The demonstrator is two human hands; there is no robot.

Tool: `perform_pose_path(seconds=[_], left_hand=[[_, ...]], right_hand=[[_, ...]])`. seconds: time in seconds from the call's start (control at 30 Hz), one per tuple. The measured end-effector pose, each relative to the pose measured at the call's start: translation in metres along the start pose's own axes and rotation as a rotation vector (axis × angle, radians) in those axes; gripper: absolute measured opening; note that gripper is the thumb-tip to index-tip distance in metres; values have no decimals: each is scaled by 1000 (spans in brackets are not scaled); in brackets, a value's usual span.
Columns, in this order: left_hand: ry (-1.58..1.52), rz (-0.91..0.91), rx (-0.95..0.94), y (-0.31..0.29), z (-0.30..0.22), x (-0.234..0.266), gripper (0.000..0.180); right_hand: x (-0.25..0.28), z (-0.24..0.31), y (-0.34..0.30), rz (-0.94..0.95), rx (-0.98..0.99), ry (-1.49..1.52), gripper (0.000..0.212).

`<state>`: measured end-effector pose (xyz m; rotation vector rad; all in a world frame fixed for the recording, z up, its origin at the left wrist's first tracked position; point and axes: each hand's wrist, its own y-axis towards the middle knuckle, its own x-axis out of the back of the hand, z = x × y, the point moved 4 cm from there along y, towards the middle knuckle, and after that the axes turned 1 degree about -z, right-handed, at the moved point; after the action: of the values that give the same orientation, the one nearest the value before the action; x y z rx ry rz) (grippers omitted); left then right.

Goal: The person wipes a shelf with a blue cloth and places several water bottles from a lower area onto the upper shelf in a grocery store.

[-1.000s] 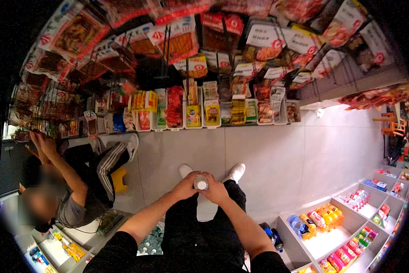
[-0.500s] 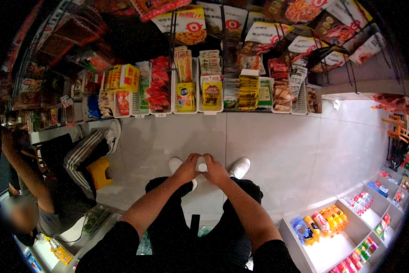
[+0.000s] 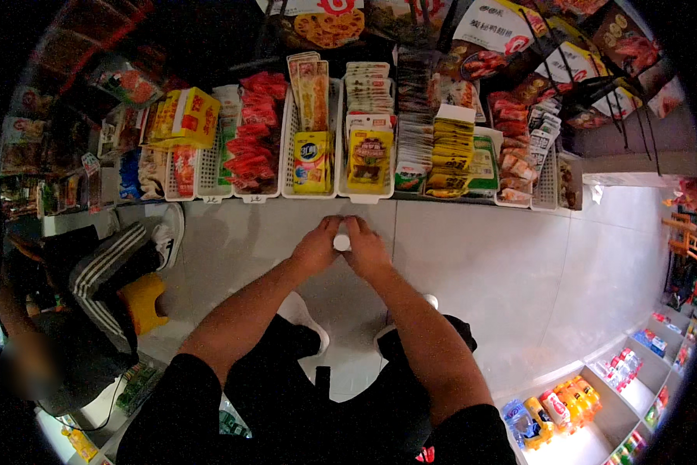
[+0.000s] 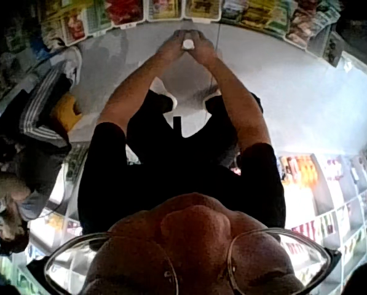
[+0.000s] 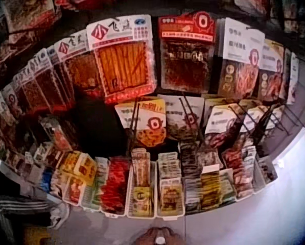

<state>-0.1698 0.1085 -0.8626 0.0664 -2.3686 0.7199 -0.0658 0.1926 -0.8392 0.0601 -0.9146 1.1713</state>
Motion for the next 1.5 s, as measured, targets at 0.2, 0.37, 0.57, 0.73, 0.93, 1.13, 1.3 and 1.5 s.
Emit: perform_pose_path(seconds=[0.2,0.37,0.57,0.73,0.93,1.13,1.3,1.5], left_hand=[[48,-4,-28,17,9,-13,62],[0,119,57,33,21,-14,63],[-45,100,171,31,28,-17,67],[-66,116,63,32,24,-16,70],[-67,86,65,47,20,-22,70],[-42,53,-32,53,13,-24,66],[-85,115,113,51,7,-20,60],[-133,-2,100,60,18,-21,51]], right_hand=[[-2,-16,16,33,6,-10,66],[-15,-26,29,69,44,-16,65],[-40,-30,37,81,86,-89,70],[-48,-39,39,62,82,-56,68],[-42,-49,49,-3,58,-105,64],[-40,-54,51,-48,63,-65,60],[-39,-55,54,-13,32,-68,56],[-32,-49,58,-8,-35,-68,63]])
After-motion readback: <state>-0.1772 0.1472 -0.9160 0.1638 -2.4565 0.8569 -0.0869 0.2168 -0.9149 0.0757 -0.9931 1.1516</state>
